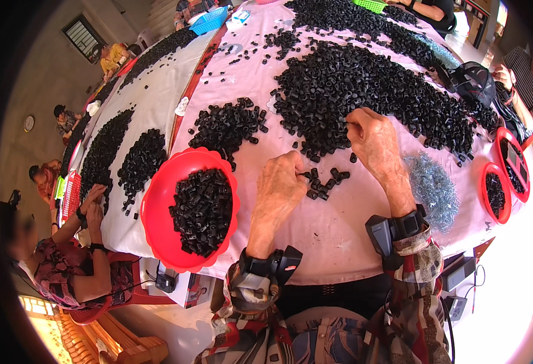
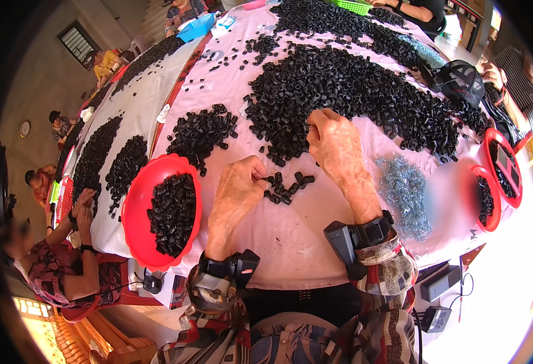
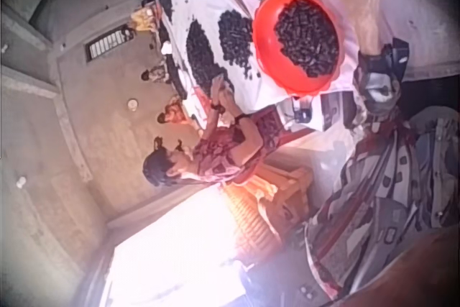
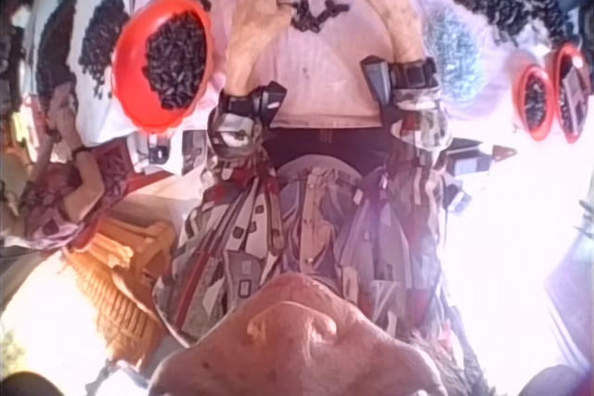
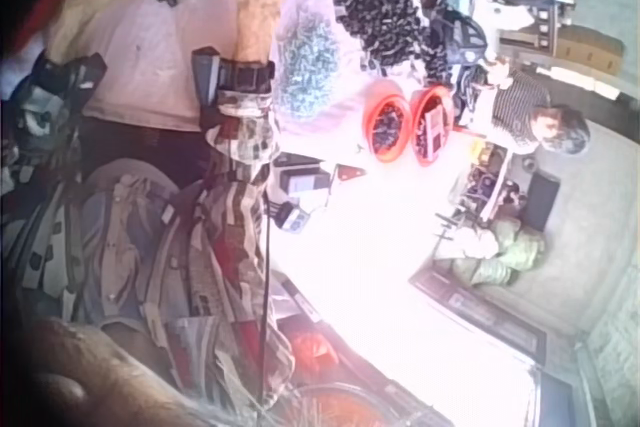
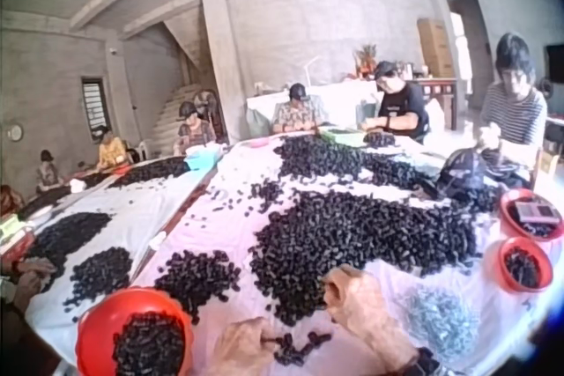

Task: Sorting small black plastic shoe components at a communal table.

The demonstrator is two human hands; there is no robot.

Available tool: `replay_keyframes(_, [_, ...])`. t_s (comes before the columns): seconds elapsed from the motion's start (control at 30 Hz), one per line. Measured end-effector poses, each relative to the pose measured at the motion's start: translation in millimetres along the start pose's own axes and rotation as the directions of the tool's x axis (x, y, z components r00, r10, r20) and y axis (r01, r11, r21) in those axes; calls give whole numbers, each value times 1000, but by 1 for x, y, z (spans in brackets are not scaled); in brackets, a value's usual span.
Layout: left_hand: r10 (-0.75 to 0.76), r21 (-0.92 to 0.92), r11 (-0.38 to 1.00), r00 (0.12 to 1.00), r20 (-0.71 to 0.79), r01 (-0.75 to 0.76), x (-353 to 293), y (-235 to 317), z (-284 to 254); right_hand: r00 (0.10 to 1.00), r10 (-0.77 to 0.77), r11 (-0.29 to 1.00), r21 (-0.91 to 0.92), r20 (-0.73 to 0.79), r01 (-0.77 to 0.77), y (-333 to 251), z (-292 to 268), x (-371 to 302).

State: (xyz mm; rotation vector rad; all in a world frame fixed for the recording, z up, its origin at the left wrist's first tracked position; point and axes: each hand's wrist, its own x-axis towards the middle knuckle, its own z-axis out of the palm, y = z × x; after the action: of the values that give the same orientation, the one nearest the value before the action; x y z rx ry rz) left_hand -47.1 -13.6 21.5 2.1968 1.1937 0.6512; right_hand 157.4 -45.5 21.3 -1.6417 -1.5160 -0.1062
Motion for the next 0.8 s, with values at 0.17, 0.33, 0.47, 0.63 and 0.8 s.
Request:
replay_keyframes(0.17, [109, -333, 935, 992, -58, -122, 13, 34, -12, 998, 19, 999, -31, -56, -21, 12, -14, 4])
replay_keyframes(0.33, [26, -654, 755, 999, -34, -42, 23, 37, -19, 998, 48, 999, 21, -42, -48, 9, -11, 7])
replay_keyframes(0.47, [-49, -814, 577, 998, 45, 65, 29, 34, -11, 998, 56, 995, 86, 2, -56, 13, -12, 5])
replay_keyframes(0.63, [-124, -847, 496, 981, 149, 191, 33, 24, 3, 989, 142, 972, 191, -25, -135, 8, -26, 11])
replay_keyframes(0.8, [-94, -880, 423, 976, 194, 216, 32, 17, 24, 964, 264, 940, 235, -46, -246, 18, -52, 8])
